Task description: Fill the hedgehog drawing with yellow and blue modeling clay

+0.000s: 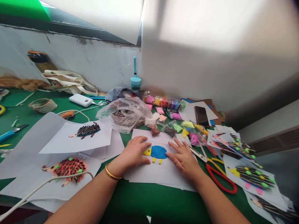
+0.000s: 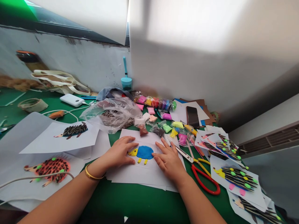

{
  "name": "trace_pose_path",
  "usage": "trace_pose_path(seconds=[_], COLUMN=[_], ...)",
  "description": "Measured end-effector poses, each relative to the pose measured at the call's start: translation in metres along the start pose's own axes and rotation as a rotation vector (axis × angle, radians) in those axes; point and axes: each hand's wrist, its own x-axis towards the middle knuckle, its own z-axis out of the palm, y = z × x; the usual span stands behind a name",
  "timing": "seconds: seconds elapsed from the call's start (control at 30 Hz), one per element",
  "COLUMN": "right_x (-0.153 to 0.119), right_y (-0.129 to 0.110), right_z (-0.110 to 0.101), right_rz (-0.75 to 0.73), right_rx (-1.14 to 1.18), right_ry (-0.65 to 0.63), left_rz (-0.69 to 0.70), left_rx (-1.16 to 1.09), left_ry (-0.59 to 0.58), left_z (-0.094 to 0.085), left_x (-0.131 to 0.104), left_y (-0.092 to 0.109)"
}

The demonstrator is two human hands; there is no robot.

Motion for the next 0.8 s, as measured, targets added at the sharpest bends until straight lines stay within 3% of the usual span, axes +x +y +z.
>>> trace_pose_path(seconds=[0.57, 0.8], right_x=[0.0009, 0.0009], right_y=[0.0001, -0.0011], right_z=[-0.0001, -0.0048], right_rz=[0.058, 0.000], right_rx=[0.038, 0.012], right_ry=[-0.026, -0.011], left_rz=[0.026, 0.025], left_rx=[-0.003, 0.006], left_ry=[0.024, 0.025], left_z=[0.0028, 0.0037], left_x=[0.0000, -0.0003], left_y=[-0.0028, -0.0024])
